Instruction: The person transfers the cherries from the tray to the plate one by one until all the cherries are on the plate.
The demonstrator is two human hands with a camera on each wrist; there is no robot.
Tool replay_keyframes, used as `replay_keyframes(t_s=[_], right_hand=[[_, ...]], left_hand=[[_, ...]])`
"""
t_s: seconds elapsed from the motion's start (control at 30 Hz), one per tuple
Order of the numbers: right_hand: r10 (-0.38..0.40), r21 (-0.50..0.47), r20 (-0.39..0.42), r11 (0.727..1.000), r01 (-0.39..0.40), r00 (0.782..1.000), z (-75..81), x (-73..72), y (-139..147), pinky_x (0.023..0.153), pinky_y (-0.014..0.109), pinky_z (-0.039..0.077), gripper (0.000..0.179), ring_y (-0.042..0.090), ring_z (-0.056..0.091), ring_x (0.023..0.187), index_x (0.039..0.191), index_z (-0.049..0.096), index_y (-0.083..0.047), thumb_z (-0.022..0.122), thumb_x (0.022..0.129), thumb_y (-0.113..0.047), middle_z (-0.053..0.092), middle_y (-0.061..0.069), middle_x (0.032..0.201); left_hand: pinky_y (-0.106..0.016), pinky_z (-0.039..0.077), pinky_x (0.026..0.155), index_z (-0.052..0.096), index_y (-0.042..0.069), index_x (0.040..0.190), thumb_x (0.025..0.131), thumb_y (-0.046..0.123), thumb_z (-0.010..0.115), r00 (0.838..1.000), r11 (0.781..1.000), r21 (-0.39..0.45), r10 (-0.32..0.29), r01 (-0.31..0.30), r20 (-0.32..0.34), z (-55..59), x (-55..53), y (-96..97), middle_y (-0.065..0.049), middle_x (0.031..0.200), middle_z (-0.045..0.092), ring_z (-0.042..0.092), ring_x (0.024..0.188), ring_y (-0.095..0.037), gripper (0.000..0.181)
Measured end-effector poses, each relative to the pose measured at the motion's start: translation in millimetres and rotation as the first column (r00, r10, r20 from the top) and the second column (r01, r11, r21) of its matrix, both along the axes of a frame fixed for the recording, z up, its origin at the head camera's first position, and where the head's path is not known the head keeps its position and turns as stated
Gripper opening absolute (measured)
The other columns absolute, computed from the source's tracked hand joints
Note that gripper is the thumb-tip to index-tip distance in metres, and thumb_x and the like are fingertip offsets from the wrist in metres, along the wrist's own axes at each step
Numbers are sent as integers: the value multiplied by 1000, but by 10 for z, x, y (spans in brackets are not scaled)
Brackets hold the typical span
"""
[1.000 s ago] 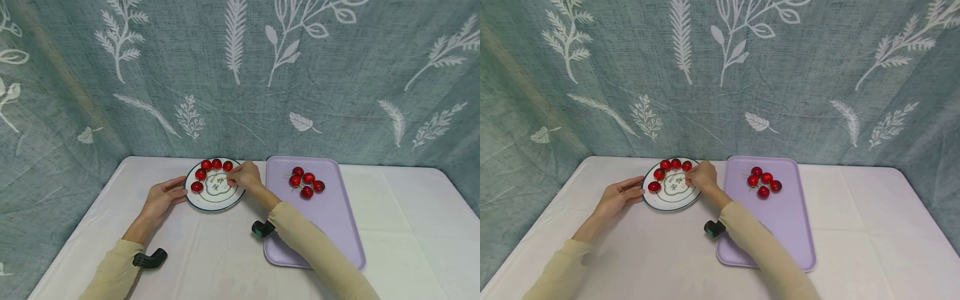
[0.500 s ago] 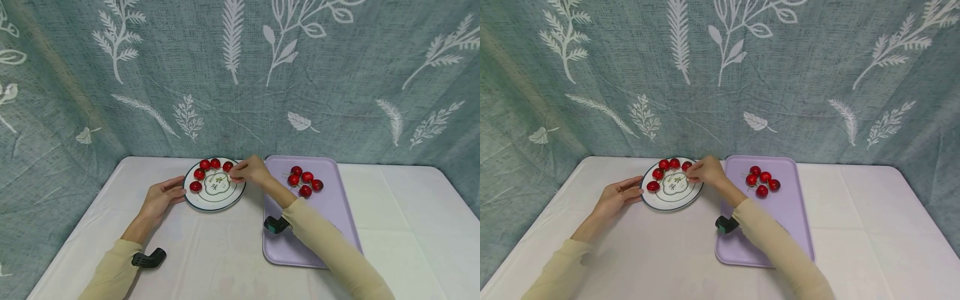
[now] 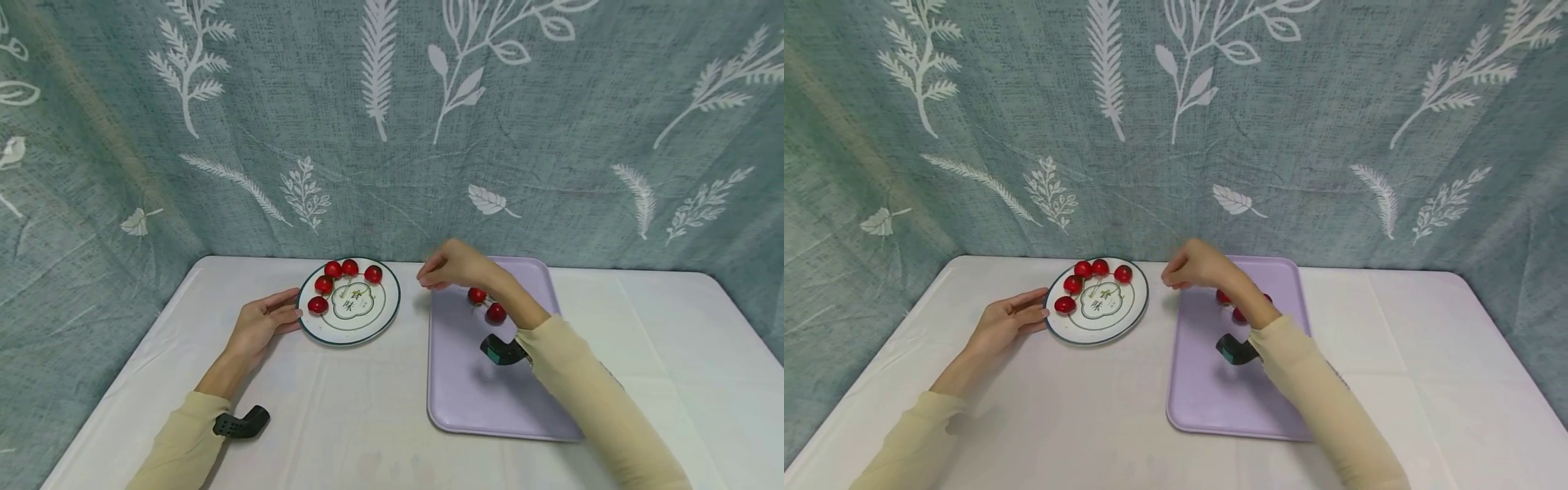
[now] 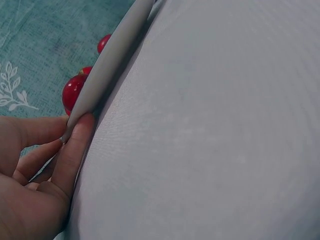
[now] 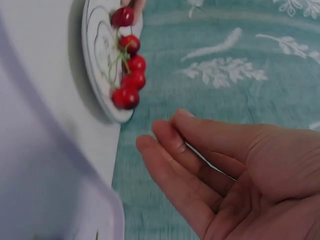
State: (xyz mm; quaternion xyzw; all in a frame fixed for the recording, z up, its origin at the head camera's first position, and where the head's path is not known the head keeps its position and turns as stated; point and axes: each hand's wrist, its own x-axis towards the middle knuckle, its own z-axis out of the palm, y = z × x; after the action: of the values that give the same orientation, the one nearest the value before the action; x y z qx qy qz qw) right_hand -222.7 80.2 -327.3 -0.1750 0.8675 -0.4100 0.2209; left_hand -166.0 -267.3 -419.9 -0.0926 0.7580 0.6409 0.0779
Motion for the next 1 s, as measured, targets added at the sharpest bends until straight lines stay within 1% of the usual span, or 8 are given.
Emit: replay_keyframes(t_s=[0.1, 0.23, 0.37, 0.5, 0.63, 0.77, 0.87, 1.0], right_hand=[[9, 41, -48, 999, -7, 999, -15, 8, 140, 77, 30, 61, 23, 24, 70, 88, 109, 72, 7, 69, 90, -7, 74, 13, 96], [46, 65, -91, 997, -40, 995, -66, 17, 316, 79, 32, 59, 24, 23, 68, 89, 109, 72, 6, 69, 90, -9, 74, 14, 100], [98, 52, -96, 994, -94, 990, -127, 22, 481, 79, 30, 58, 24, 20, 67, 92, 109, 72, 7, 69, 90, -8, 73, 15, 104], [139, 72, -92, 989, -133, 986, -156, 33, 611, 76, 31, 60, 21, 23, 70, 87, 107, 71, 10, 67, 90, -3, 73, 18, 100], [147, 137, -102, 982, -133, 984, -183, 43, 681, 73, 29, 60, 19, 21, 70, 82, 104, 72, 10, 69, 88, 0, 74, 17, 94], [166, 208, -162, 969, -131, 973, -210, 62, 705, 73, 28, 59, 15, 16, 68, 83, 98, 75, 6, 73, 85, -1, 74, 12, 93], [181, 248, -190, 960, -132, 965, -224, 80, 701, 73, 30, 58, 14, 17, 66, 84, 96, 75, 5, 75, 82, 0, 73, 10, 93], [203, 299, -166, 943, -147, 965, -246, 106, 695, 73, 29, 58, 16, 18, 65, 86, 95, 76, 2, 78, 79, 1, 72, 7, 93]], left_hand=[[-23, 57, 86, 40, 0, 148, 96, 3, 60, 1000, 1000, -4, 3, -3, 1, 11, 2, 4, -25, 142, 45, 63, 97, -1, 56], [-22, 57, 86, 40, 0, 148, 96, 3, 60, 1000, 1000, -6, 1, -1, -1, 23, 5, 9, -25, 142, 45, 63, 97, -1, 56], [-22, 57, 86, 40, -1, 147, 95, 3, 61, 1000, 1000, -4, 1, -1, -4, 22, 5, 13, -25, 142, 45, 62, 98, -1, 57], [-23, 57, 86, 39, -1, 148, 95, 3, 62, 1000, 1000, -3, 0, 0, -4, 18, 2, 10, -25, 143, 44, 62, 98, 0, 58], [-23, 57, 86, 39, 0, 148, 95, 4, 61, 1000, 1000, -4, 3, -3, 3, 16, -2, -3, -24, 143, 45, 62, 97, 1, 57], [-23, 58, 86, 40, -1, 147, 95, 4, 61, 1000, 1000, 4, 7, -7, 0, 15, 3, -7, -24, 142, 45, 63, 95, 0, 57], [-23, 58, 85, 40, -2, 147, 95, 3, 60, 1000, 1000, 6, 4, -4, -8, 14, 13, 1, -25, 140, 46, 63, 93, 1, 56], [-23, 58, 86, 40, -4, 146, 95, 1, 59, 1000, 1000, 3, -3, 3, -19, 10, 19, 11, -25, 137, 48, 63, 93, 0, 55]])
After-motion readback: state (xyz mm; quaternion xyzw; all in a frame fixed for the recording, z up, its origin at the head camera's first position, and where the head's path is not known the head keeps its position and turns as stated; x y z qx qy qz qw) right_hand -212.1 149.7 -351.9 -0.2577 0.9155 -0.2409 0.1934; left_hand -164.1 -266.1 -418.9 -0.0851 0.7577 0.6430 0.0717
